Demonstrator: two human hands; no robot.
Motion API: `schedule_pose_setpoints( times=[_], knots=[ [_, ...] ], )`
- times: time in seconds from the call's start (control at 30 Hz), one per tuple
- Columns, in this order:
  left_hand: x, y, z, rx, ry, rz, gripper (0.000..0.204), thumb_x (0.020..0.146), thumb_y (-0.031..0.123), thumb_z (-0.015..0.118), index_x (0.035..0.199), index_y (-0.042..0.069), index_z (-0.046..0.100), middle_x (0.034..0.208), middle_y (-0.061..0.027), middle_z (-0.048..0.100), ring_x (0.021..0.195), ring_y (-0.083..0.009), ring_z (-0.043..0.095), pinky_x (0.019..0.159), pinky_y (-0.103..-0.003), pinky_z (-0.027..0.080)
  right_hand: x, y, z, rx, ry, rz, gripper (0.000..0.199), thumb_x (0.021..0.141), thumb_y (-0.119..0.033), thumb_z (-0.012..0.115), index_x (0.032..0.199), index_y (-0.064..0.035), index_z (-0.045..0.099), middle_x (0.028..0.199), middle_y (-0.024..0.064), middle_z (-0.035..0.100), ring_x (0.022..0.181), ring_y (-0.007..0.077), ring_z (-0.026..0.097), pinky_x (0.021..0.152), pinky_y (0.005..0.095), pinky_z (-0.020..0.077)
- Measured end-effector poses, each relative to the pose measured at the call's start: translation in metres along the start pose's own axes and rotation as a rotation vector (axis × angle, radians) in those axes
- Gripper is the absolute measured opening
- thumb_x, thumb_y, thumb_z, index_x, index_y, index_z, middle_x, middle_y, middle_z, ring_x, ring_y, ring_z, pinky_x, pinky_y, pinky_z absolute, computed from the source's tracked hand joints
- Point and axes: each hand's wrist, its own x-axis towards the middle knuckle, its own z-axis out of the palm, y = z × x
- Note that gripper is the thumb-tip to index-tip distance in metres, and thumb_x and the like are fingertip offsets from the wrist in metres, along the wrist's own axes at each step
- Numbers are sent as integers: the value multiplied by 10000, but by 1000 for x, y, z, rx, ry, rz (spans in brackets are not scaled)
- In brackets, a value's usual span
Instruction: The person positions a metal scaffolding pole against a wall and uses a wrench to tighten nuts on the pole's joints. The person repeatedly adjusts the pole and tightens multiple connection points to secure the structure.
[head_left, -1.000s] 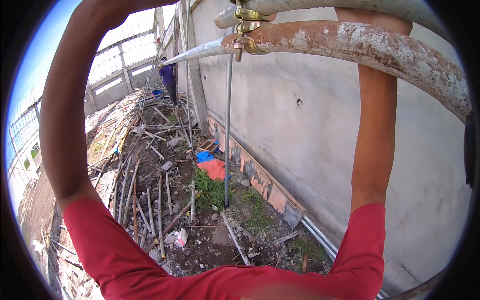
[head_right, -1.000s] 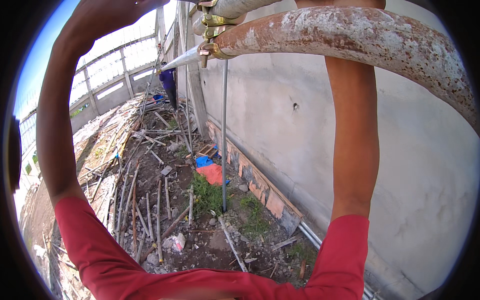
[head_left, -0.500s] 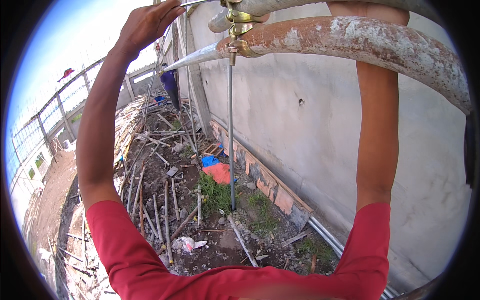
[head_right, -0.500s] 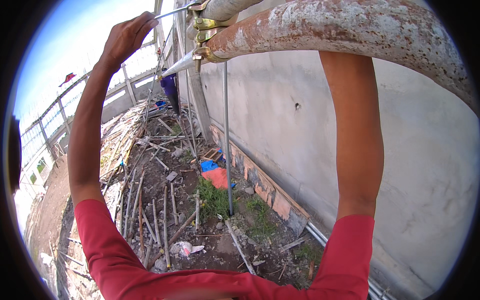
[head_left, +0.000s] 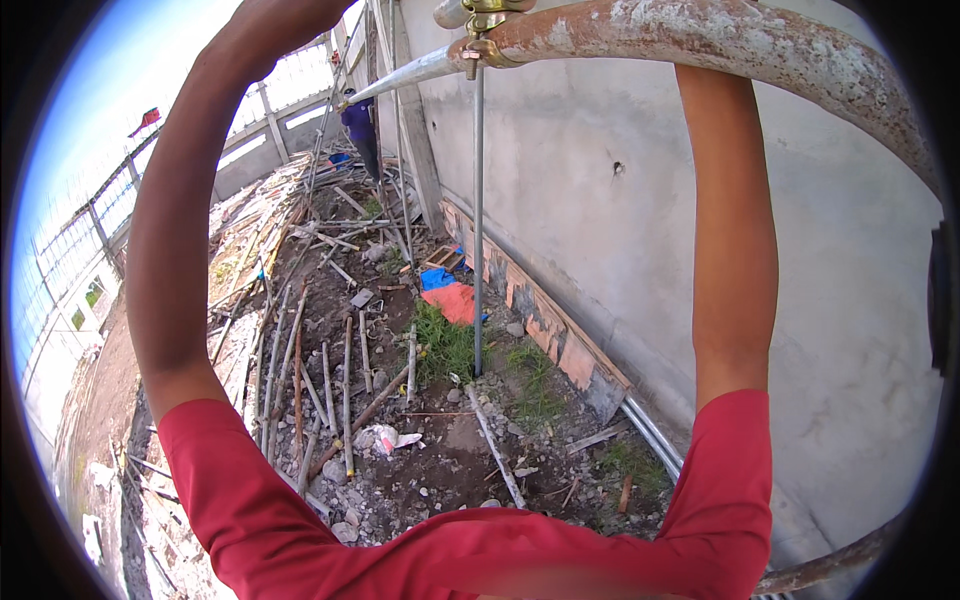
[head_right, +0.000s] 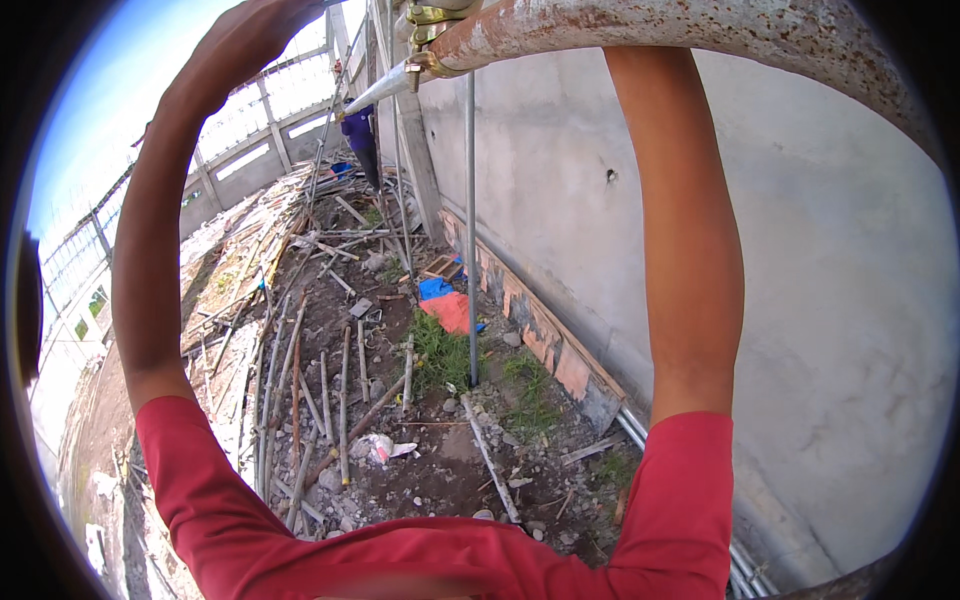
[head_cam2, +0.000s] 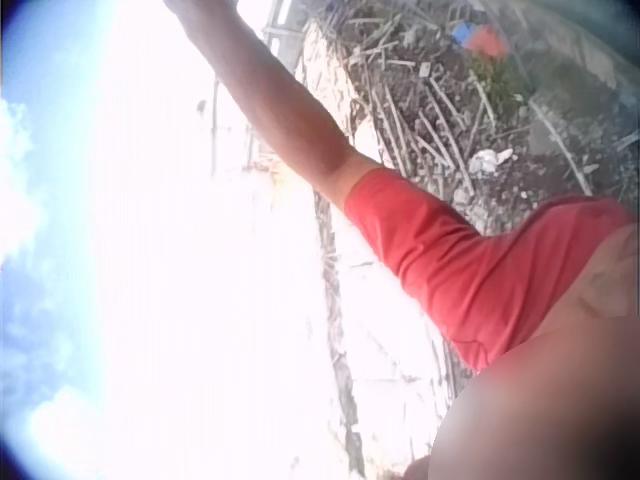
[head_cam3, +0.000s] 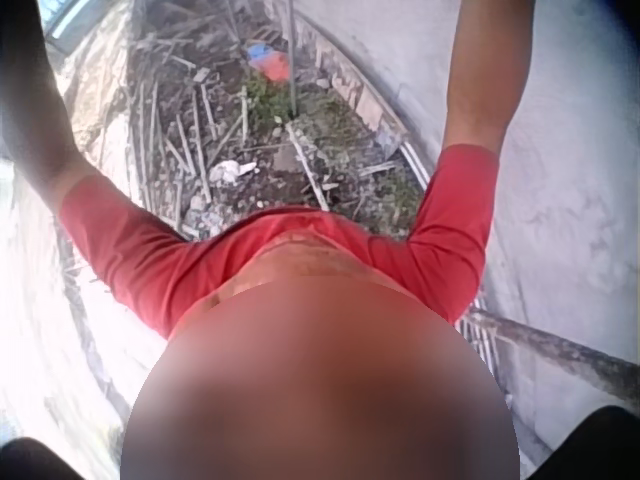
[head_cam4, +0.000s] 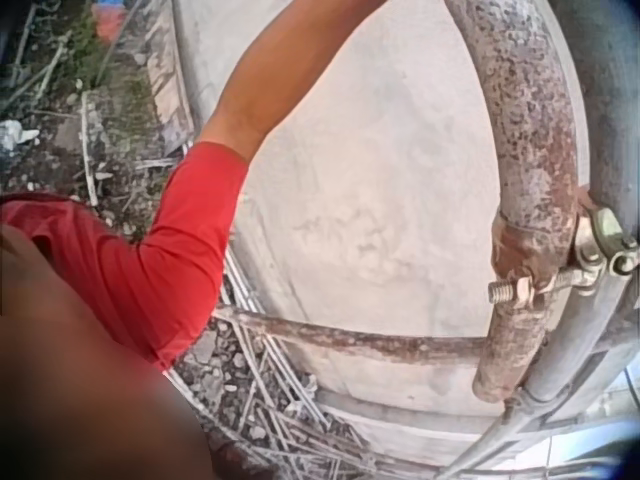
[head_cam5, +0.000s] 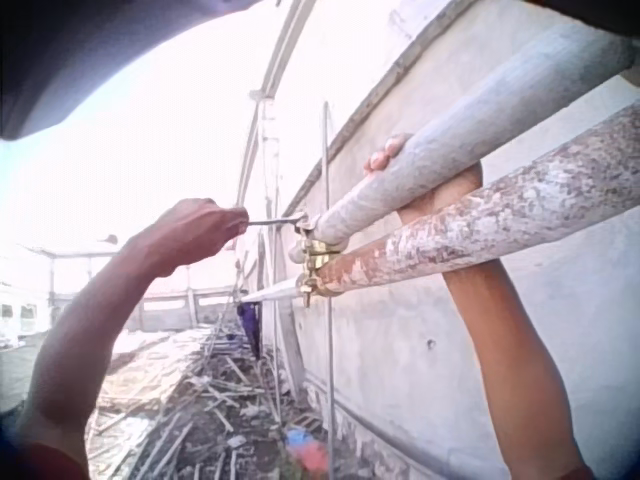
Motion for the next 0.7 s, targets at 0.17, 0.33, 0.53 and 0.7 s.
schedule_pose_setpoints(
  times=[0.17,0.33,0.53,0.7],
  knots=[
    [0,23,-50,429,58,196,198,1016,165,590,944,47,732,786,-122,731,701,-247,720,613,-412,578,1,3,-5,-112,-58,-92,484,1060,-388,465,966,40,668,877,201,695,886,343,670,874,470,546],
    [24,66,-91,714,-121,296,83,836,35,707,788,53,771,791,-107,746,739,-251,731,650,-398,582,3,5,-12,-71,-56,-72,500,1074,-394,435,977,41,662,890,206,699,885,347,678,885,476,548],
    [36,104,-97,880,-211,166,45,793,66,747,799,72,790,810,-98,752,783,-255,735,706,-417,582,5,7,-11,-70,-145,-103,495,1080,-412,430,1012,28,647,900,210,701,902,345,689,883,469,564],
    [22,75,-91,770,47,317,50,769,55,762,814,54,785,839,-116,761,819,-271,749,734,-419,597,4,0,-2,12,-24,-53,420,1070,-405,488,1055,-13,638,913,205,712,900,340,703,871,472,573]
  ],
)
